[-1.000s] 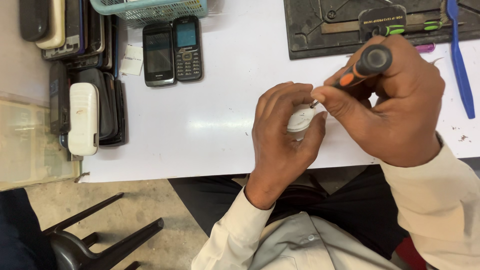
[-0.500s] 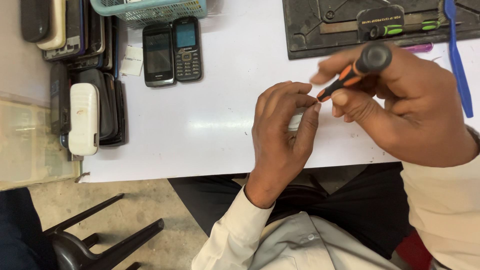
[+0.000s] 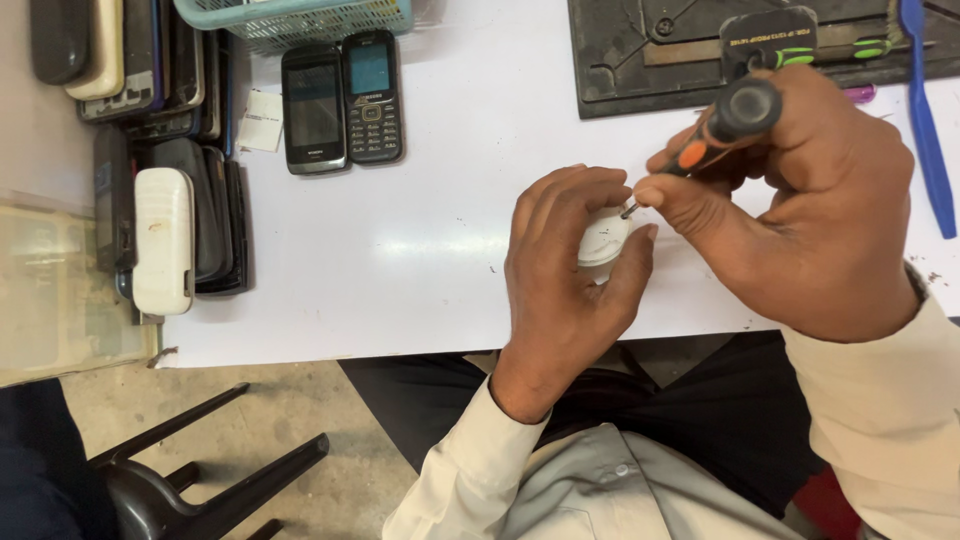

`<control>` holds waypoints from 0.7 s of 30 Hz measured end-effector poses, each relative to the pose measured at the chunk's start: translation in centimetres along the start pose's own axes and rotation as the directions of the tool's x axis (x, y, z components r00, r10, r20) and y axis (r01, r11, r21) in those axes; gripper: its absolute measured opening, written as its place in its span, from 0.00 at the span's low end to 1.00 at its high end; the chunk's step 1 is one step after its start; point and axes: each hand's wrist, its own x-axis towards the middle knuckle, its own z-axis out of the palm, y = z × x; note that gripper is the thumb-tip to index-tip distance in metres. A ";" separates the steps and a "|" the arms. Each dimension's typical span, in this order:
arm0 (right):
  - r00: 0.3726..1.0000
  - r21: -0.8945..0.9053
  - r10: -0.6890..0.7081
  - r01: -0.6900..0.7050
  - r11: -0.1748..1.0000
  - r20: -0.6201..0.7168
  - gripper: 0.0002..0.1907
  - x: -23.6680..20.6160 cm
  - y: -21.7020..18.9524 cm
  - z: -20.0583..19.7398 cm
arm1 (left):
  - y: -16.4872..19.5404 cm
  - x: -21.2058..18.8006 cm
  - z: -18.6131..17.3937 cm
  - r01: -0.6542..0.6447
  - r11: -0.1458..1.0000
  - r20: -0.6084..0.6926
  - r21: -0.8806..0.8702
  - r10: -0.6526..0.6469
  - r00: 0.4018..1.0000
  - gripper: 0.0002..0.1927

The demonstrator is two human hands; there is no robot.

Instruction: The person uses a screwdriver to puncture holes in a small cylindrical object, then sets it aside. They pick up a smartphone, remove the back cover, and use a precision screwdriver to unscrew and remove the camera module from the phone's interior.

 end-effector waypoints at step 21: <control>0.974 0.007 0.154 -0.157 0.988 0.166 0.08 1.3 -0.7 -0.7 | -1.3 0.1 0.5 0.002 1.000 -0.012 0.006 -0.002 1.000 0.03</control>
